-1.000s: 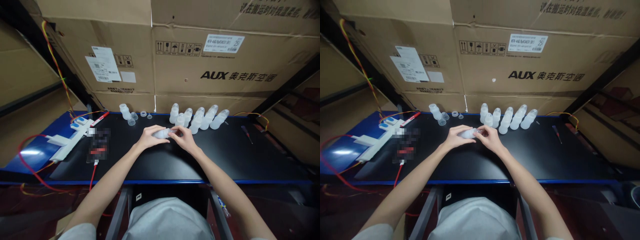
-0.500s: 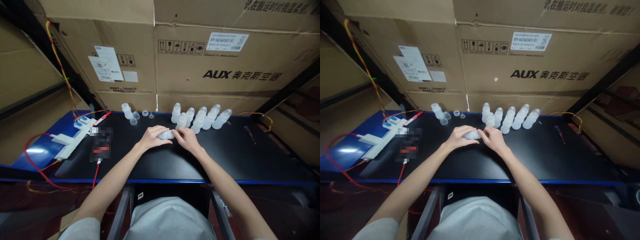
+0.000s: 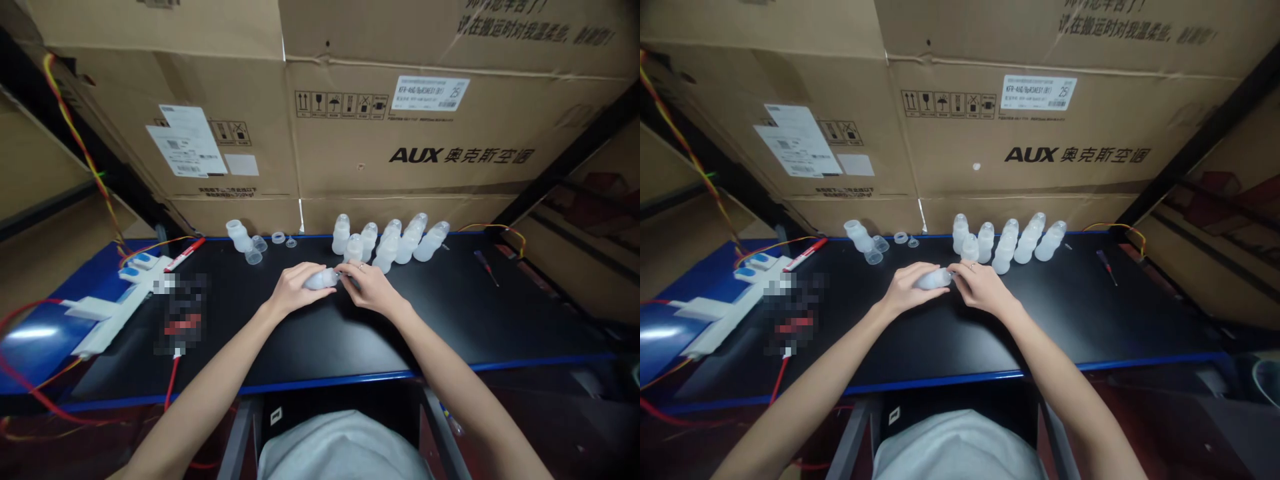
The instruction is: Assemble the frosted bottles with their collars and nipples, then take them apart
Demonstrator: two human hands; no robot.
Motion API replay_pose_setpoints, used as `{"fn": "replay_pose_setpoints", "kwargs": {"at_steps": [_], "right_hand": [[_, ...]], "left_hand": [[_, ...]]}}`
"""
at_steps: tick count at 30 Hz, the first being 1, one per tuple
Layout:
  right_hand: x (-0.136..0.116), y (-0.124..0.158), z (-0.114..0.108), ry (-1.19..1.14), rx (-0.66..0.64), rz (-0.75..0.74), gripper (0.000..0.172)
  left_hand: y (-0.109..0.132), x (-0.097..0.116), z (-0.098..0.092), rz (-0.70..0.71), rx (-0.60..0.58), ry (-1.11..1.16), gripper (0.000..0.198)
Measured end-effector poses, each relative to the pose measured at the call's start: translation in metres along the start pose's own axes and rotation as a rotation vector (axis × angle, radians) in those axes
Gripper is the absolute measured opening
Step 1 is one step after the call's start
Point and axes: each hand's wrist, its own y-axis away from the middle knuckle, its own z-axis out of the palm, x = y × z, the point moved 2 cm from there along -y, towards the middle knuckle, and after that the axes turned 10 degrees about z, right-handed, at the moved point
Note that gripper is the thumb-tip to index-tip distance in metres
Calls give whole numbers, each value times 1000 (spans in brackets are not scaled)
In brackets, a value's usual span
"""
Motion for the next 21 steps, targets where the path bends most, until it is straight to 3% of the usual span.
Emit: {"fn": "replay_pose_setpoints", "kwargs": {"at_steps": [5,14,16,21], "right_hand": [[-6,-2,-2,160,-28,-25,19],[-1,2,6,217,37,-108,21],[3,2,12,81,41,-42,23],[6,2,27,-424,-15,360,35]], "left_hand": [[-1,0,-1,-75,-2,55,50],[-8,11,-1,35,23,-6,53],[-9,13,-1,72,15,-28,55],[-10,11,-3,130,-11,-147,58]]}}
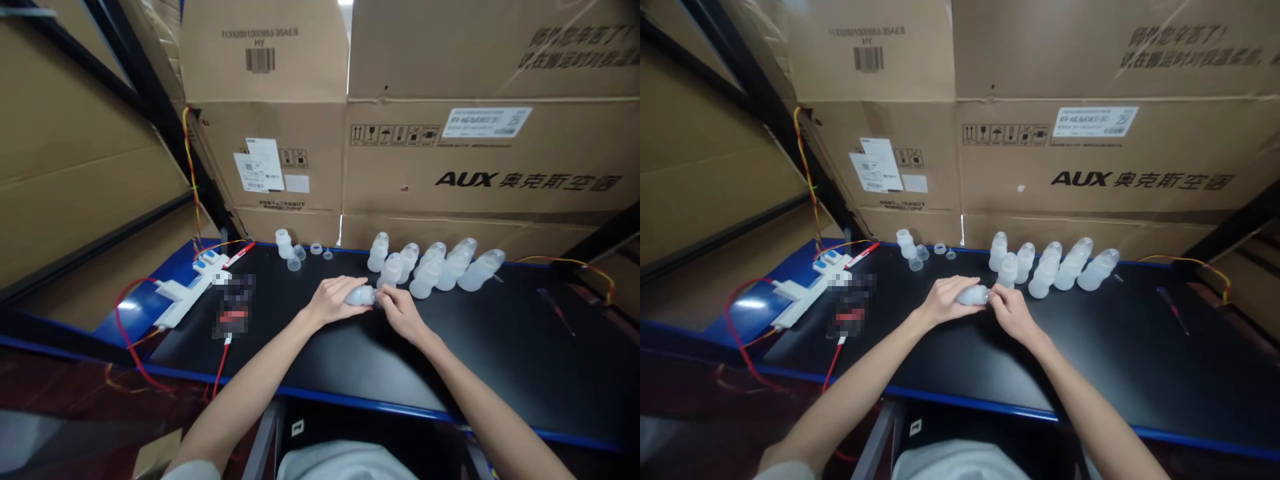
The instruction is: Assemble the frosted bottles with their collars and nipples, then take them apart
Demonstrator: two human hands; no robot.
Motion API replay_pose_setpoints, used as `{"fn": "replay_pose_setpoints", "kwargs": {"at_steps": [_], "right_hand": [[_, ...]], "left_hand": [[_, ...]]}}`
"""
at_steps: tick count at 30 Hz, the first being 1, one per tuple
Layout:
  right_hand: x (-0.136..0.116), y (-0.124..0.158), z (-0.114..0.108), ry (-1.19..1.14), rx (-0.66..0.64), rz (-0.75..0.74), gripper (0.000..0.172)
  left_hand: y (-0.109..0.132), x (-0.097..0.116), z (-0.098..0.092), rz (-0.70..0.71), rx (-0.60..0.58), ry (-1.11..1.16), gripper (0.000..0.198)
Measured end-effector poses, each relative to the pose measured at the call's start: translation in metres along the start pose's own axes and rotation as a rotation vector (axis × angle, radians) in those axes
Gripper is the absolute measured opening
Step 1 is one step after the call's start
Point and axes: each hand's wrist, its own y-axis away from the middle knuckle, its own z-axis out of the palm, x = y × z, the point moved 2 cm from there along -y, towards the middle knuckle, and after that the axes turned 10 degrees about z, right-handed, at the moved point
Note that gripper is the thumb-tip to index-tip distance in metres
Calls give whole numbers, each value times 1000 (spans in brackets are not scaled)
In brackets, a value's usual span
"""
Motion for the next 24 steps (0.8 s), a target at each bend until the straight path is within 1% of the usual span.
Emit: {"fn": "replay_pose_setpoints", "kwargs": {"at_steps": [3,5,7,8,10,12,13,14,15,16,18,19,21,24], "right_hand": [[2,-2,6,-220,-56,201,31],[4,-3,8,-341,-109,303,29],[5,-4,8,-422,-150,355,32],[4,-4,7,-428,-154,348,35],[0,-3,4,-379,-121,268,36],[-7,-1,0,-297,-67,135,27],[-9,0,-2,-250,-53,66,31],[-12,2,-3,-200,-52,2,39],[-13,3,-3,-145,-61,-57,45],[-13,3,-3,-86,-72,-105,46],[-12,5,-3,23,-79,-169,43],[-10,5,-3,71,-73,-190,42],[-8,5,-1,164,-40,-229,41],[-5,3,3,258,59,-286,40]], "left_hand": [[1,-4,0,-1,-63,-32,51],[1,-6,0,7,-106,-35,46],[1,-6,0,8,-137,-18,41],[1,-6,0,-11,-141,-5,39],[1,-8,-1,-93,-103,40,38],[3,-11,-1,-204,-19,120,45],[5,-13,-1,-249,20,174,53],[7,-14,-1,-278,45,236,61],[8,-15,-1,-295,52,300,71],[10,-16,0,-304,43,361,80],[11,-15,0,-316,-1,459,95],[12,-15,0,-325,-24,483,97],[12,-11,1,-334,-56,457,91],[12,-4,3,-284,-35,287,75]]}}
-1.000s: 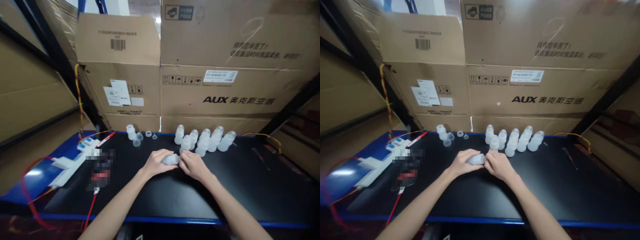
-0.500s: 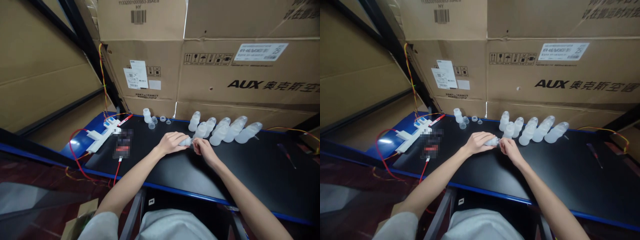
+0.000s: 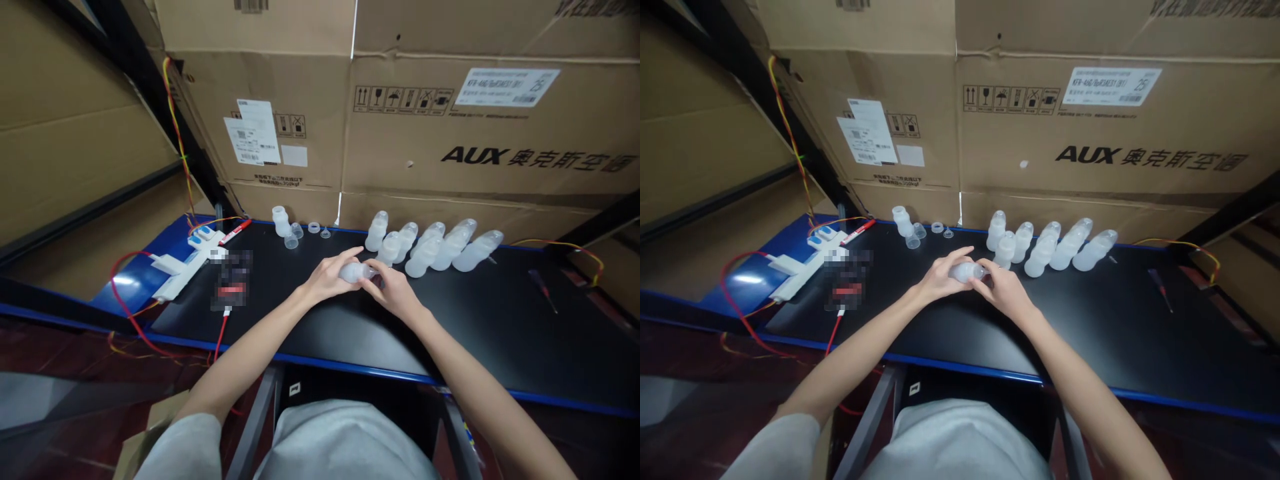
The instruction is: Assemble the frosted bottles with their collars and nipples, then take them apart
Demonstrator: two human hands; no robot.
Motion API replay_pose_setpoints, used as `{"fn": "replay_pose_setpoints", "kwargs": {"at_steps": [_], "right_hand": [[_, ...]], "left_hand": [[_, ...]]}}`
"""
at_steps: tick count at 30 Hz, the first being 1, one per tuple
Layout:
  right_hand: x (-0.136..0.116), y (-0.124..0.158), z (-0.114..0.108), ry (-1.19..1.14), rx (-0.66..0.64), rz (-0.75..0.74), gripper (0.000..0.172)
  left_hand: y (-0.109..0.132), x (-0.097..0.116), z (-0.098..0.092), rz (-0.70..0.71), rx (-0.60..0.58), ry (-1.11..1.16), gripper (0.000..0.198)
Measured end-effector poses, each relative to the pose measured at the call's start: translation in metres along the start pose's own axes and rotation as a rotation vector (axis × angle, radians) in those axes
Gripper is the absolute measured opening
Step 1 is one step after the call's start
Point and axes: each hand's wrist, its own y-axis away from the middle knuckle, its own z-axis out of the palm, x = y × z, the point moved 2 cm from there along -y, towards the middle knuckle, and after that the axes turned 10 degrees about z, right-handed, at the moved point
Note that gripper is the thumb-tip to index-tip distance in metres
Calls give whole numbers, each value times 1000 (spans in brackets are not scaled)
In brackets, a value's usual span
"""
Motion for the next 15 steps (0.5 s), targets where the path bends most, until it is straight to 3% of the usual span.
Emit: {"fn": "replay_pose_setpoints", "kwargs": {"at_steps": [4,8,12,15], "right_hand": [[3,-2,7,31,116,-5,42],[2,-1,9,19,176,33,41],[-4,0,4,12,241,55,37],[-4,-2,-3,-56,253,86,36]], "left_hand": [[2,4,10,103,36,-178,60],[0,-2,10,131,23,-191,53],[-3,-19,-8,149,59,-259,68],[-2,-43,-33,-49,154,-376,44]]}}
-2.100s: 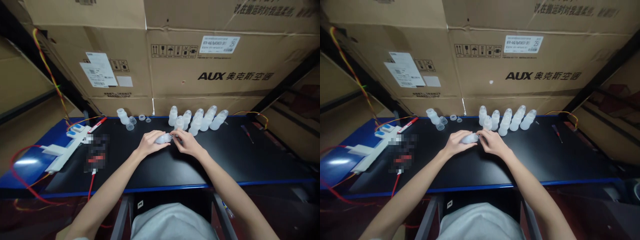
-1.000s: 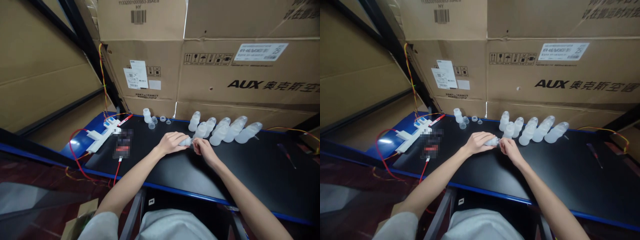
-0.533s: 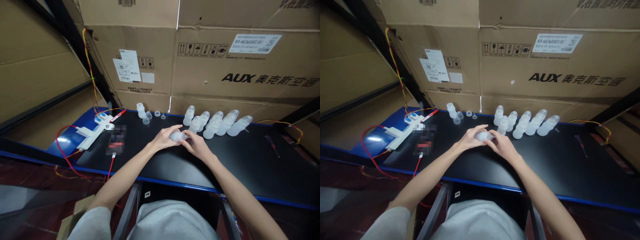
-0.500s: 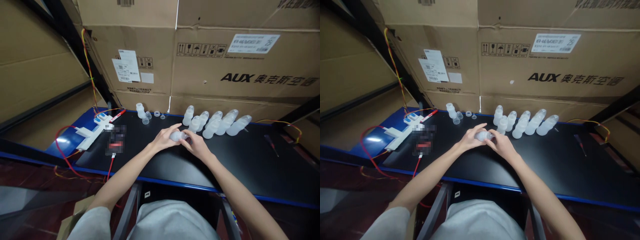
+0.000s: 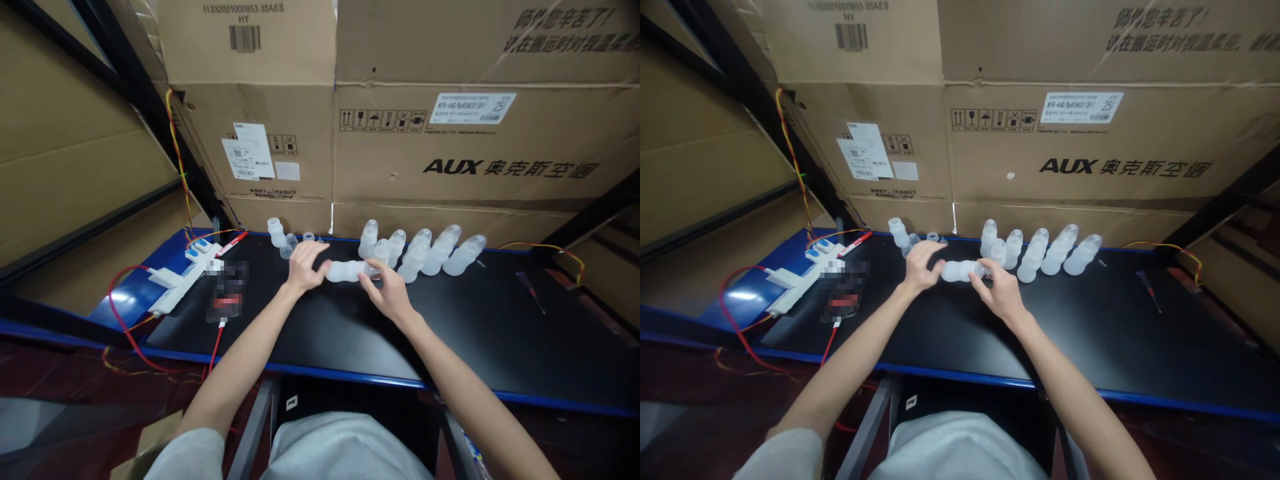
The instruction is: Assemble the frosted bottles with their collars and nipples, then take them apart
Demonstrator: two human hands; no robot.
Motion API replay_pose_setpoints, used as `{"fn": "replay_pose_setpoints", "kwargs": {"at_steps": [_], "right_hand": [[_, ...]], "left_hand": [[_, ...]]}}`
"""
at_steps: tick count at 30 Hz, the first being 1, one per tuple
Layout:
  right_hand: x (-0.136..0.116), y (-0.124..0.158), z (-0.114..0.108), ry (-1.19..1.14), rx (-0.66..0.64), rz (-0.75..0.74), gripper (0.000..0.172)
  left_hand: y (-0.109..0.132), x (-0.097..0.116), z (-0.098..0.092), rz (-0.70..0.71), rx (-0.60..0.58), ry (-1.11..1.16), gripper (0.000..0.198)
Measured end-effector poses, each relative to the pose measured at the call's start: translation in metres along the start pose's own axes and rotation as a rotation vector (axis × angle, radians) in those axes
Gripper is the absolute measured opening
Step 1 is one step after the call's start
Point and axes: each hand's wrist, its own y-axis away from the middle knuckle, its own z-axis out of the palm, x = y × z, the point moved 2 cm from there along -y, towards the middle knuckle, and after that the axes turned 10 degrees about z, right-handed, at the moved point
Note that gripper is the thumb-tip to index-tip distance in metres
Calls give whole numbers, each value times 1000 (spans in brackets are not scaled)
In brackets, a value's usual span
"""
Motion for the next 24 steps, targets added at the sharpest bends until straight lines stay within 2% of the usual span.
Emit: {"fn": "replay_pose_setpoints", "kwargs": {"at_steps": [2,4,7,10,12,14,16,18,21,24], "right_hand": [[0,-2,-4,-78,6,22,39],[1,-4,-6,-158,32,54,44],[0,-5,-8,-229,58,121,43],[-2,-5,-6,-252,24,165,34],[-2,-4,-3,-263,-40,179,33],[-1,-3,3,-263,-113,183,32],[1,-1,9,-252,-177,173,34],[4,1,16,-259,-230,173,39],[6,4,23,-299,-298,216,50],[9,5,24,-304,-280,217,56]], "left_hand": [[1,-22,-11,-207,51,-169,30],[5,-41,-19,-391,48,-353,33],[13,-59,-25,-558,-88,-521,40],[17,-65,-23,-624,-200,-501,30],[16,-62,-19,-608,-163,-377,24],[12,-55,-13,-561,-47,-154,24],[7,-44,-4,-553,84,152,35],[3,-32,7,-605,160,476,50],[0,-12,21,-693,154,809,56],[0,1,26,-711,112,905,51]]}}
